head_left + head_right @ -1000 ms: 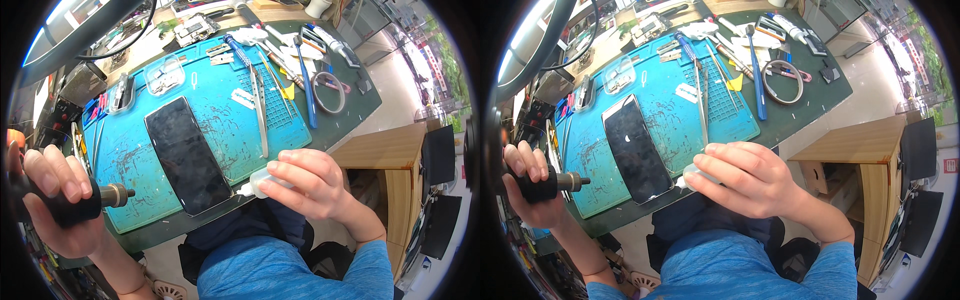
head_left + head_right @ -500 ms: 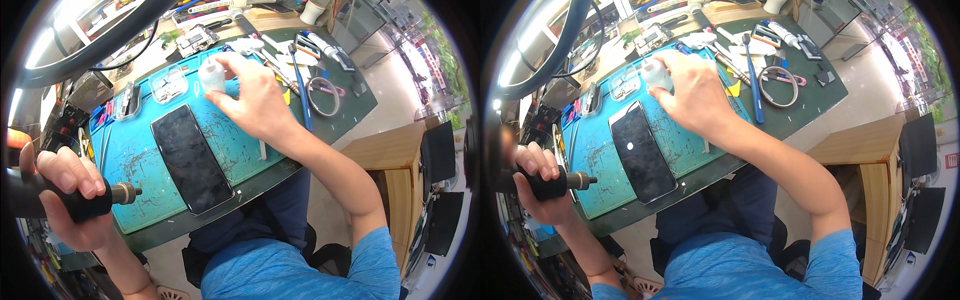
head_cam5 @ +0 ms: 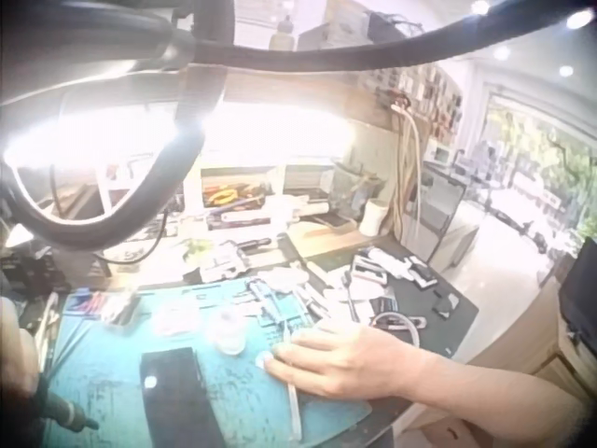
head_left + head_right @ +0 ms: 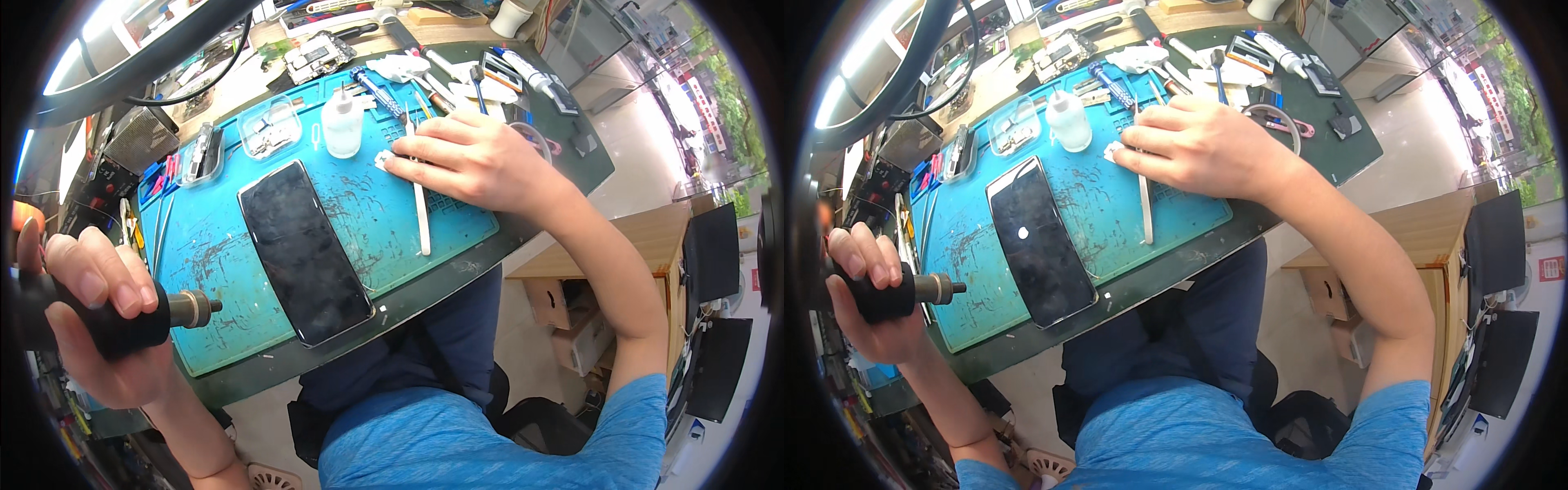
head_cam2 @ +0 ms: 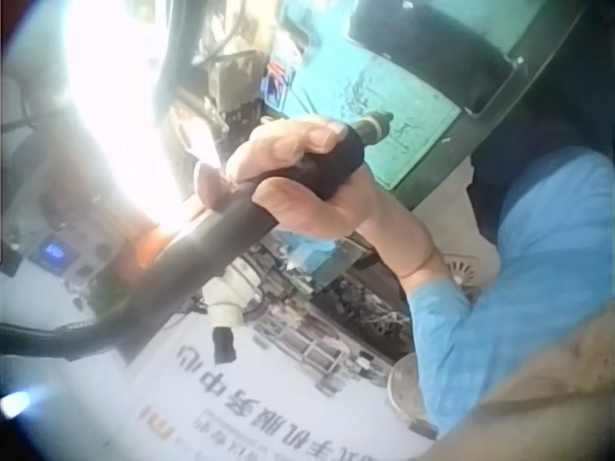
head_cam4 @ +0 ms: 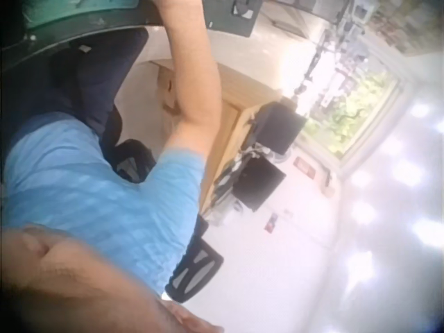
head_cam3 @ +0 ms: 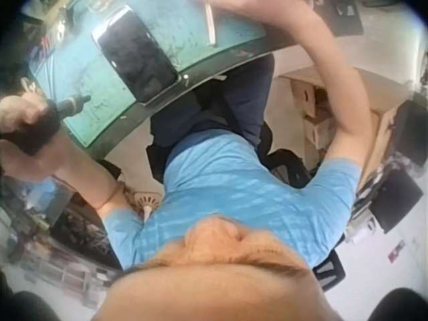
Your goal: The person uses a hot air gun and tweezers to work on a smartphone placed on a blue mat. They repeatedly apply liquid from a bottle to the device's edge while heating and manipulating small components.
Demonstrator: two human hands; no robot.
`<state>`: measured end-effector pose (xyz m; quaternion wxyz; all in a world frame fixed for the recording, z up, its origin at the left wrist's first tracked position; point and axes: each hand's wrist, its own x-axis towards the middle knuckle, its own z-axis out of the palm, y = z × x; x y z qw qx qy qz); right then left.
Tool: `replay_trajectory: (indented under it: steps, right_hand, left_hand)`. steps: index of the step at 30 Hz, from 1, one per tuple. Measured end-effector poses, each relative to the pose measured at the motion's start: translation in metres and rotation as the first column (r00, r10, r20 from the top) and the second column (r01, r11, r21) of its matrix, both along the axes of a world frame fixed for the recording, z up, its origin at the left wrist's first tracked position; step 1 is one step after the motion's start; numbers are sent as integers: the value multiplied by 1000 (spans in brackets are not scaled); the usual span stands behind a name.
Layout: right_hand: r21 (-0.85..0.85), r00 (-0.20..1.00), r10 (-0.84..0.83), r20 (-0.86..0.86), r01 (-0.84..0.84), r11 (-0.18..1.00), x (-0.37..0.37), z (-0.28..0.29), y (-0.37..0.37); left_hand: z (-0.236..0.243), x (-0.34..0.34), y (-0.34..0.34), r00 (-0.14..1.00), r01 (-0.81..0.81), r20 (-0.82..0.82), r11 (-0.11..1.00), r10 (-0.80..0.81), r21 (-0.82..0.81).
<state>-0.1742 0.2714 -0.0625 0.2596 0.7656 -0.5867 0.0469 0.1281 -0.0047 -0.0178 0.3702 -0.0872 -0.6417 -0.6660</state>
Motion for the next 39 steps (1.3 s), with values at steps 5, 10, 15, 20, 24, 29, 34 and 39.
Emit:
replay_trajectory:
  steps: [5, 10, 15, 20, 24, 29, 34, 39]
  right_hand:
    - [-44, 1000, -11, 22, 12, 999, -1, 10, 7]
    - [-259, 977, 9, 214, 48, 965, 17, -8, 38]
    - [-393, 835, 20, 550, 238, 888, 53, -20, 59]
    - [-175, -413, 299, 860, 313, 934, 96, -23, 79]
    - [-51, -320, 123, 940, 224, 973, 131, -15, 74]
    - [-280, 307, 215, 927, 188, 941, 148, -47, 62]
    - [-174, 339, 101, 935, 191, 966, 151, -39, 64]
    - [-254, 427, 125, 896, 259, 932, 154, -55, 58]
  left_hand:
    - [0, 1, 2, 1000, -5, -7, 1000, 5, 8]
    - [-5, -7, 10, 996, 53, -65, 999, -53, -6]
    - [4, -27, 32, 997, 20, -69, 999, -16, 47]
    - [3, -43, 56, 986, 122, -123, 990, -113, 68]
    - [-7, -51, 78, 982, 104, -169, 985, -81, 134]
    - [3, -48, 104, 995, 54, -90, 973, -35, 225]
    - [10, -34, 101, 996, 75, -66, 968, -60, 240]
    - [-3, -45, 102, 994, 77, -93, 963, -54, 259]
